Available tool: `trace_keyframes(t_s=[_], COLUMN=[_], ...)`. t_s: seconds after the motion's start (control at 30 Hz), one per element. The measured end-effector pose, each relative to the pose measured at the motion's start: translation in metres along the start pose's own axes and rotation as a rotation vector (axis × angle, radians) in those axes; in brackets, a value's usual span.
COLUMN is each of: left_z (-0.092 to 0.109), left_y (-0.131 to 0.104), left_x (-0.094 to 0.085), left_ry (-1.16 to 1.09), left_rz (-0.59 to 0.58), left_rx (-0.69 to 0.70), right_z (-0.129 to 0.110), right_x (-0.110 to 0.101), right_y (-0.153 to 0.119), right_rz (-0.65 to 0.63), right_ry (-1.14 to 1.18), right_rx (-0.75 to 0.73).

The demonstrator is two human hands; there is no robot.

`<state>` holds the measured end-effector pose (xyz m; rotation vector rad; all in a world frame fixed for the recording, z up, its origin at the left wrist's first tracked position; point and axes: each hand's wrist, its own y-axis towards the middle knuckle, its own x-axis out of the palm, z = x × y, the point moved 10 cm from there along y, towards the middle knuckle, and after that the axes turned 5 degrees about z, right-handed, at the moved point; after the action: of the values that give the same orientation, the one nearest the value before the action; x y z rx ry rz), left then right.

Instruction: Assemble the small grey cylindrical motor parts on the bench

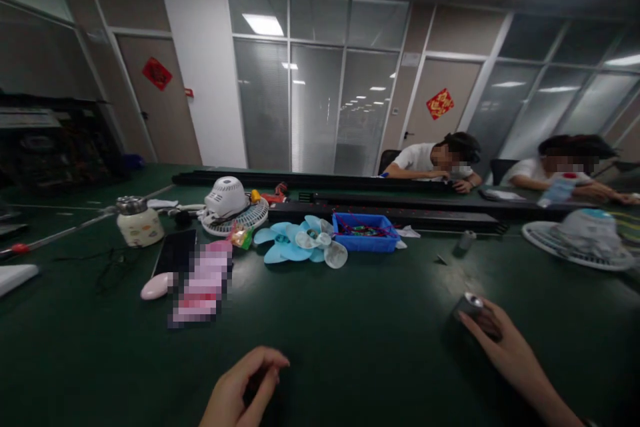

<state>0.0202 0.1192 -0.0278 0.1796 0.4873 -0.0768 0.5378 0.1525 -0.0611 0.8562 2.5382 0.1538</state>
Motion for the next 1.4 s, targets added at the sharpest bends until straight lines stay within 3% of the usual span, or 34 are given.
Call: trace_keyframes(t_s=[0.37,0.57,0.67,0.83,0.93,1.13,1.4], left_z=[0.014,0.016,0.021,0.034,0.047,0.071,0.075], left_y=[-0.002,0.000,0.005,0.010,0.006,-0.006,-0.001], left_x=[0.005,0.015,0.023,0.030,0.031,0.039,0.057], left_ry=[0.076,0.070,0.060,0.045,0.092,0.128,0.100], left_rz=[0.011,0.029,0.047,0.090,0.064,-0.014,-0.020], left_rx=[0.067,0.085,0.100,0.146,0.230,0.417,0.408], right_z=[-0.026,-0.055,-0.088,-0.156,-0.178,-0.188,-0.191], right_x=[0.001,0.003,0.033,0.118,0.146,0.156,0.153], right_y=[-0.002,-0.018,-0.050,-0.143,-0.181,-0.194,-0.196], right_rz=[0.046,0.054,-0.084,-0.524,-0.651,-0.689,-0.694], right_ry=[0.118,0.149,0.175,0.147,0.182,0.217,0.196], right_rx=[0.050,0.047,-0.030,-0.227,-0.258,-0.305,-0.363])
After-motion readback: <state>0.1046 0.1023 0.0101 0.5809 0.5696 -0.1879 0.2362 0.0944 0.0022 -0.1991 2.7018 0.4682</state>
